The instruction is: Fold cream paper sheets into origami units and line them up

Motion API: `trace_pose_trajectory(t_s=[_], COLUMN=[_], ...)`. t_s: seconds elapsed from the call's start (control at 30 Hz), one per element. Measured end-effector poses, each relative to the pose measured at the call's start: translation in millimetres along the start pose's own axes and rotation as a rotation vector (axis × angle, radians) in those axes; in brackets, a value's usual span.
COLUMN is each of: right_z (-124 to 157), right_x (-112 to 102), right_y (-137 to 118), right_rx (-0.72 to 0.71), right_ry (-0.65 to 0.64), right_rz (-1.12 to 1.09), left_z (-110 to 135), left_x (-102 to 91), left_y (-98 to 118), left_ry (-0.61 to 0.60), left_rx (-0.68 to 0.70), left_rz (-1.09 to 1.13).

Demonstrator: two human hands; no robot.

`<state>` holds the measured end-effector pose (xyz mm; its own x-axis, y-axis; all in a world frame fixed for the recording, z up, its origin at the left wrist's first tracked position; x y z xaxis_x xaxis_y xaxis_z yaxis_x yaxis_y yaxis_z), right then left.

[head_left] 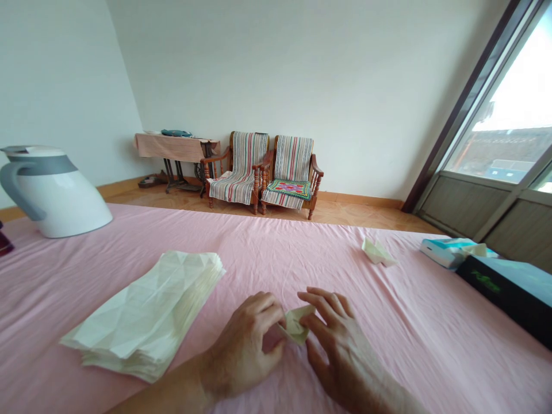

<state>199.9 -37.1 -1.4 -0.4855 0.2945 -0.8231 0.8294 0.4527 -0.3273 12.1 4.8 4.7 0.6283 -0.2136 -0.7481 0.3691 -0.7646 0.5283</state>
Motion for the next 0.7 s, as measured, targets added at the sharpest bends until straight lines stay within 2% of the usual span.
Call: trace_pose_trajectory(t_s=[0.2, 0.7], right_z=[-0.4, -0.6], right_x=[-2.3, 6.0], right_y=[-3.8, 0.6], right_rx=[0.040, 0.056], right_ry=[-0.056, -0.048], right_rz=[-0.032, -0.082], left_z=[-1.2, 1.1], left_x=[3.7, 2.6], left_y=[1.1, -1.8], left_ry=[-0.021, -0.038], left_rx=[-0.067, 0.007], left_rz=[0.011, 0.080])
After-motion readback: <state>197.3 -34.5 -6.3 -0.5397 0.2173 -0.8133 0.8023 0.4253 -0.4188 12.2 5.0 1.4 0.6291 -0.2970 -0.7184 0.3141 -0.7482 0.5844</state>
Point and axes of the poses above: each hand's wrist, its own z-axis away from the middle knuckle, its own x-axis out of the palm, y = z × x, the point moved 1 cm from there along -z, towards the middle knuckle, and after that the axes turned 8 degrees about x, right-handed, at the moved point
